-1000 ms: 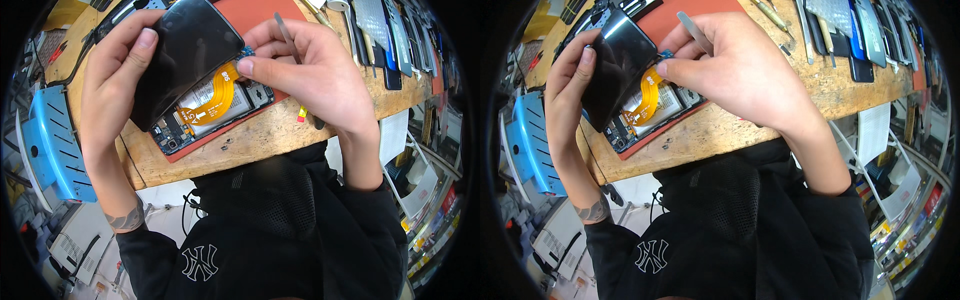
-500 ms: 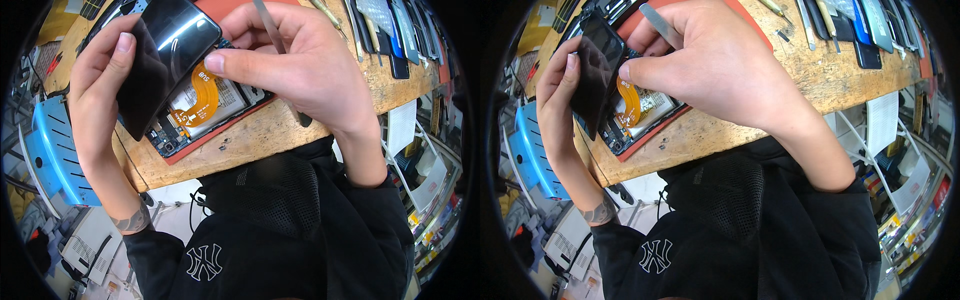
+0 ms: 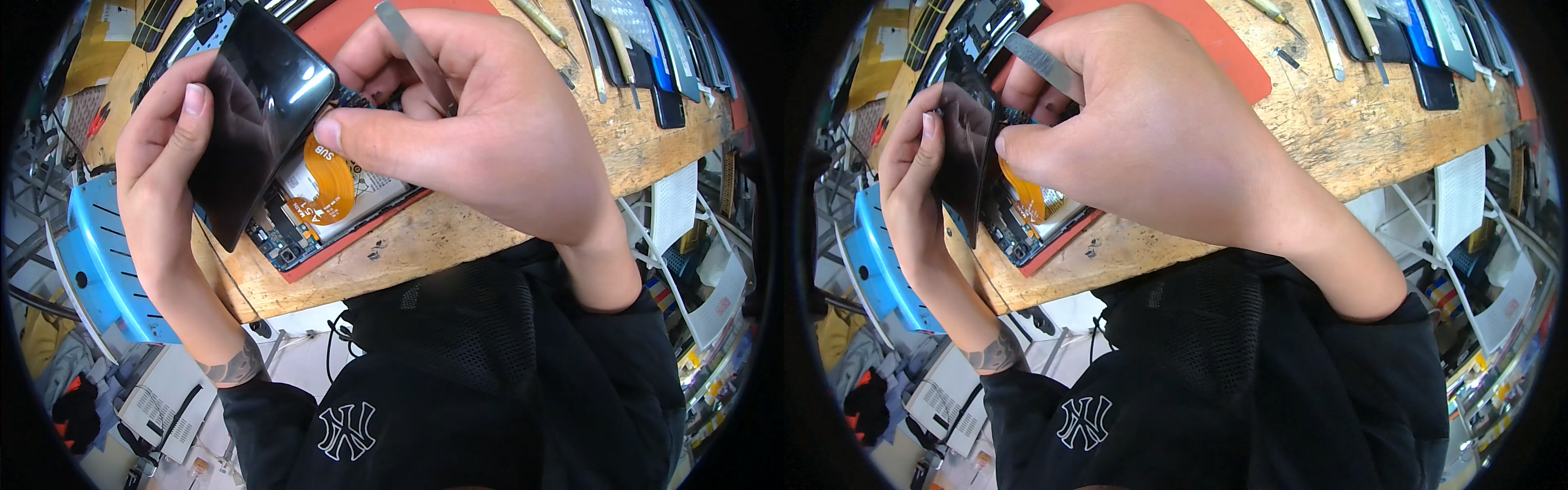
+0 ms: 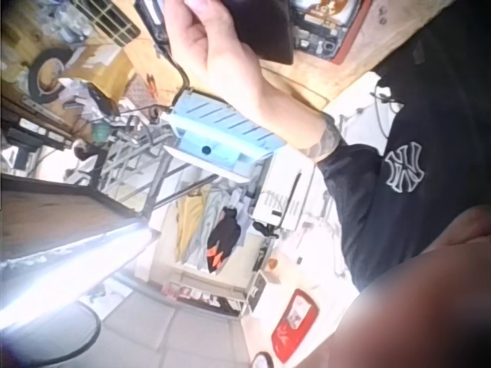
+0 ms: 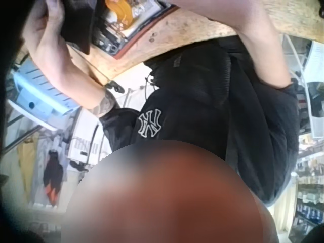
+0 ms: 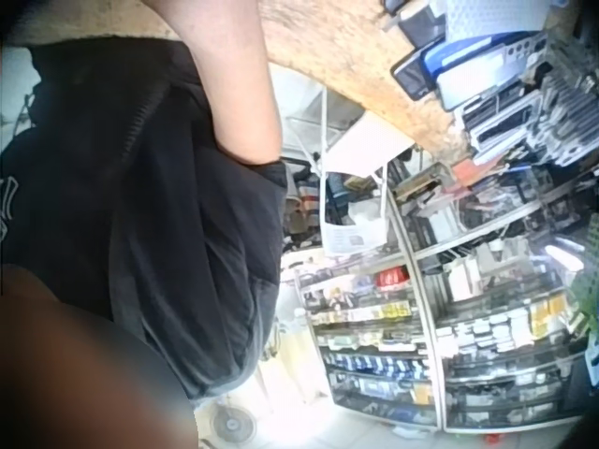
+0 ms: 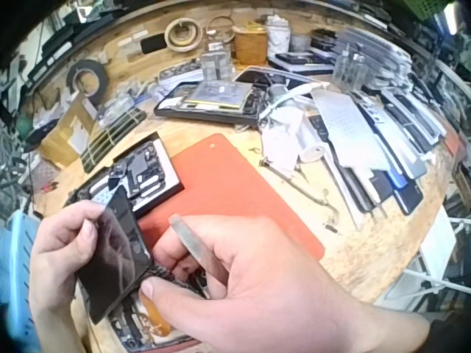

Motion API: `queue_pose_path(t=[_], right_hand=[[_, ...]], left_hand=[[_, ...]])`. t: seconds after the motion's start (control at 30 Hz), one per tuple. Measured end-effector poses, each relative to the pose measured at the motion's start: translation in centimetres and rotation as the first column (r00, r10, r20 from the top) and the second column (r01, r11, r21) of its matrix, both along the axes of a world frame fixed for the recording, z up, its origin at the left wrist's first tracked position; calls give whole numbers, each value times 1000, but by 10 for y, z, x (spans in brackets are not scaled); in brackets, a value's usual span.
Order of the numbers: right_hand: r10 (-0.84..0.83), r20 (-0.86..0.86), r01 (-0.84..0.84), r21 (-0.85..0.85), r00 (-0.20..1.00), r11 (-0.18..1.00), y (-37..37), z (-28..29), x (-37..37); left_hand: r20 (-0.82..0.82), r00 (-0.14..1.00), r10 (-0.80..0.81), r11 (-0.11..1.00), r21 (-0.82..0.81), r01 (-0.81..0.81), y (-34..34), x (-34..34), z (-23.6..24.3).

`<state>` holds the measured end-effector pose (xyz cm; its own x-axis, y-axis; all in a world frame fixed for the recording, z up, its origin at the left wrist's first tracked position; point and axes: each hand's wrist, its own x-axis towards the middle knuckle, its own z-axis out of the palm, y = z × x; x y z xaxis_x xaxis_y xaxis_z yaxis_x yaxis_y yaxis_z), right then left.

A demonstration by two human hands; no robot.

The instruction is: The person disassembles and reassembles smartphones on a cluttered workbench, using a metal prying tool to separate the screen and connect internal ribbon cables. They also handle bubble-wrapped parts and a red phone case.

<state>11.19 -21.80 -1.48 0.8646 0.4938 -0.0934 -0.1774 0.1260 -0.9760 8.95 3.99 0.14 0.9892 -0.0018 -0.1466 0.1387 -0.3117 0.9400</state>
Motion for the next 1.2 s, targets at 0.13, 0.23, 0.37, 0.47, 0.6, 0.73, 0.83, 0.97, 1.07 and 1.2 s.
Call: queue_pose_path(t=[0.13,0.23,0.37,0.47,0.6,0.73,0.83,0.97,1.07,1.2], right_hand=[[-22,11,23,-7,1000,1000,-1,1,-2],[-36,18,36,-6,999,999,0,1,-3],[-51,33,52,-7,998,999,0,0,-3],[-57,46,58,-9,997,998,1,0,-3],[-89,90,91,-26,992,995,6,1,-5],[-85,109,96,-105,990,990,4,4,-8],[-85,101,95,-103,991,990,5,2,-6],[-69,235,113,-180,970,977,4,0,-5],[-70,246,115,-174,967,978,4,0,-5],[-57,225,98,-175,973,980,2,1,-4]], left_hand=[[1,999,33,999,37,-33,3,0,0],[4,998,55,997,47,-55,5,0,-1],[23,999,27,999,39,-28,5,1,-2],[31,1000,0,999,36,-1,5,-1,-2],[48,999,20,997,79,-23,4,-1,-1],[69,998,13,999,43,-16,1,-1,-3],[76,997,11,1000,22,-13,-1,-1,-3],[69,997,21,999,45,-24,-3,-1,-2],[48,999,18,999,43,-20,-4,-2,-1],[14,1000,-11,1000,22,11,-3,-1,0]])
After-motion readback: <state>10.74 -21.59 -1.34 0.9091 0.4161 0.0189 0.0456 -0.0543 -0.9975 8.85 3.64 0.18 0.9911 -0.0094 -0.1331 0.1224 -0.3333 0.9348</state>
